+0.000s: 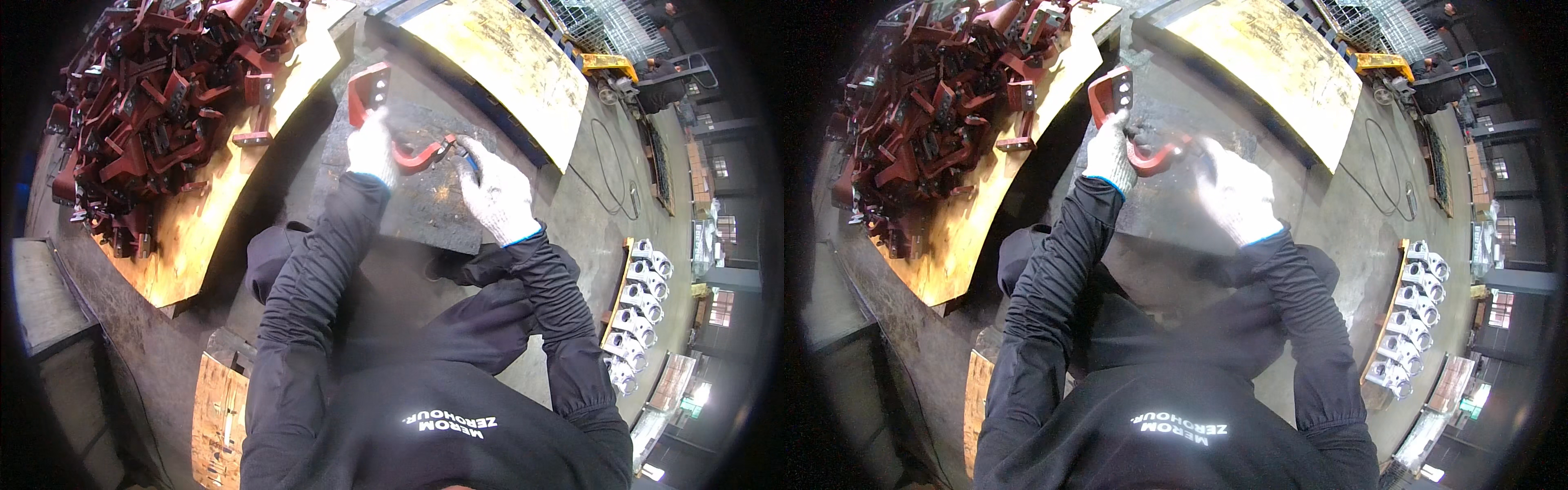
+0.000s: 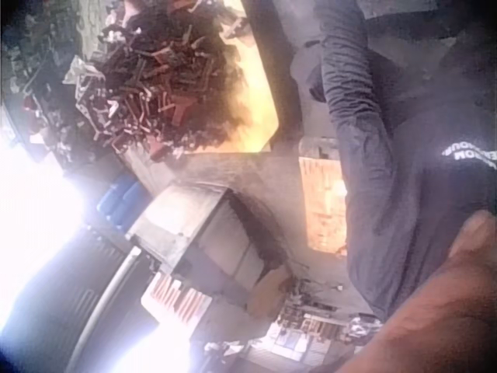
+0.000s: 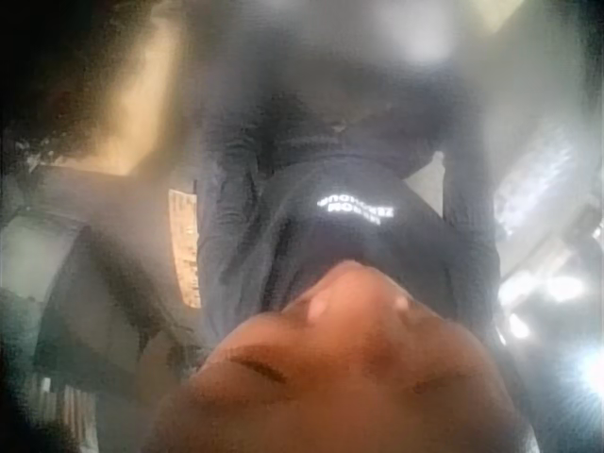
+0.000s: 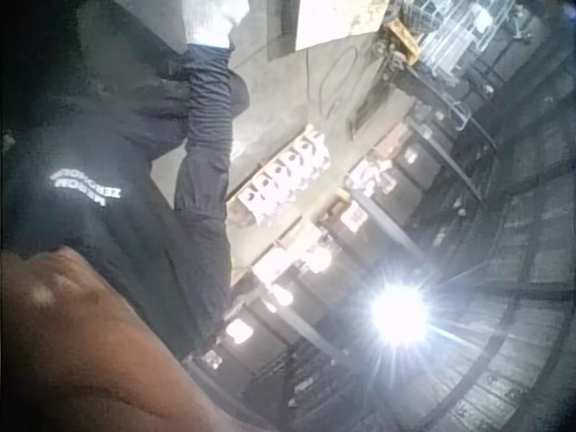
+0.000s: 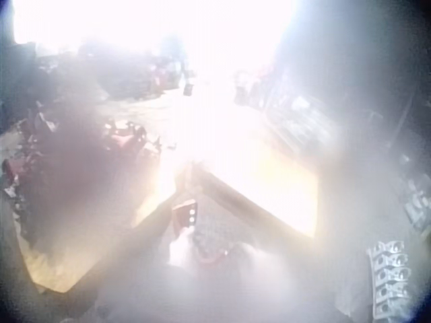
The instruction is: The person sits on the floor and repeatedly picks up red metal parts from a wooden pallet, grinds them with a handheld tool, and places them back on the pallet.
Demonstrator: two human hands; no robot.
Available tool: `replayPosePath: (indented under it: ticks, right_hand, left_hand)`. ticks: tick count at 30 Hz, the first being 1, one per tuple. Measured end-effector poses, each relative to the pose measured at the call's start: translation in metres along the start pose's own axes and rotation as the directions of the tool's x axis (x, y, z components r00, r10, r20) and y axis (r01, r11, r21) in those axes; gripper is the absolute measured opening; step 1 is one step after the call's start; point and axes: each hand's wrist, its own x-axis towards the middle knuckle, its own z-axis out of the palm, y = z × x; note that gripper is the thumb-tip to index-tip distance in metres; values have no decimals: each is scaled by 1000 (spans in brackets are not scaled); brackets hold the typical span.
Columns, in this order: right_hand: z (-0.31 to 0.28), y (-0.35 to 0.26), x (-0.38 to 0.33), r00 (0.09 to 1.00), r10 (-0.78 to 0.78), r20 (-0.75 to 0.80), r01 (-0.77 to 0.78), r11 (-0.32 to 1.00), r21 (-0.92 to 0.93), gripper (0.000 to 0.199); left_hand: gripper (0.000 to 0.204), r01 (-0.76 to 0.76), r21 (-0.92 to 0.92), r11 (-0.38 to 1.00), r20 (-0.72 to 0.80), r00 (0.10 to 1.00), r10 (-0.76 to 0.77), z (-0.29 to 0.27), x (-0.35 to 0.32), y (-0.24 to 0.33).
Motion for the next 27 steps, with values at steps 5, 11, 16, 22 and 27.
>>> replayPosePath:
  ticks: [5,11,16,22,27]
  right_hand:
    - [8,2,3,1000,23,-5,-23,995,-98,27]
    - [20,11,5,998,-43,-53,39,996,-79,25]
    - [36,9,-1,1000,-8,-19,7,998,-62,28]
    - [45,-18,-14,993,99,70,-107,986,128,33]
    - [39,-29,-28,984,137,118,-164,949,271,31]
  left_hand:
    - [14,14,-28,1000,45,999,-13,-1,-5,-2]
    - [18,99,-67,993,16,995,-98,-6,2,-3]
    - [23,65,-116,991,27,998,-62,-8,2,-4]
    - [19,8,-122,992,-4,1000,-8,-6,-10,6]
    - [18,-261,134,956,-4,965,264,11,-36,12]
